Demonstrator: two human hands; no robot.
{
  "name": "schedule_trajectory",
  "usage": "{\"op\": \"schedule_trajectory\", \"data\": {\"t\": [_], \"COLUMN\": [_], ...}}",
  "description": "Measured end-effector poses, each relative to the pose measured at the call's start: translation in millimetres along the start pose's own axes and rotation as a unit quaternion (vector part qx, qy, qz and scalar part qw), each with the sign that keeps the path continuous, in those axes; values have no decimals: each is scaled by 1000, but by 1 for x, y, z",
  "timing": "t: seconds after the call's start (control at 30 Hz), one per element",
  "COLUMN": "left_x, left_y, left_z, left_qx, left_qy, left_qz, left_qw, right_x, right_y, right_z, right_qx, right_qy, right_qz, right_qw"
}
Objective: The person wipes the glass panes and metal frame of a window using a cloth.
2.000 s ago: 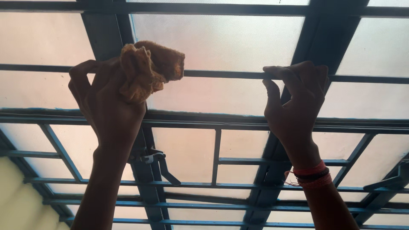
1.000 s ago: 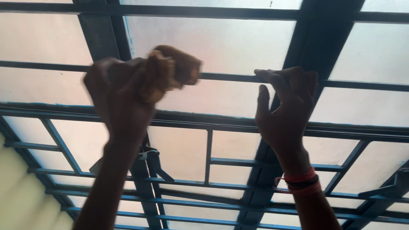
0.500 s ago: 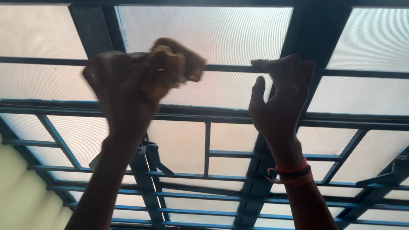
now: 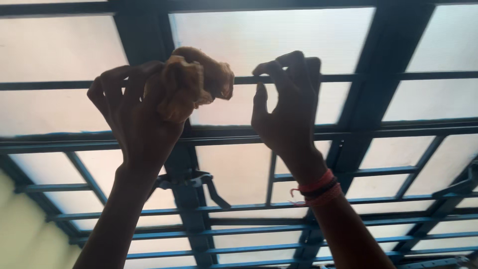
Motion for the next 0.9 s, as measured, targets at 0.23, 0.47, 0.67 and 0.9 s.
{"op": "schedule_trajectory", "data": {"t": [0.23, 0.47, 0.67, 0.9], "left_x": [-14, -12, -5, 0], "left_y": [23, 16, -22, -13], "left_z": [-46, -34, 1, 0], "left_qx": [15, -58, -98, -118], "left_qy": [27, 21, 7, -11], "left_qz": [0, -9, 3, 18], "left_qw": [1000, 998, 995, 993], "right_x": [-2, -9, -12, -13], "right_y": [-2, -13, -16, -14], "right_z": [0, 3, 4, 4], "right_qx": [-36, -77, -82, -75], "right_qy": [7, 10, 6, -2], "right_qz": [-13, 24, 38, 20], "right_qw": [999, 997, 996, 997]}}
Point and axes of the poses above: each hand's wrist, its own x-axis towards the middle knuckle, its own y-axis out of the back of the hand, z = x × y, the point moved 4 cm from there along x, towards the middle knuckle, and after that the axes turned 10 degrees about z, right-handed, at the moved point
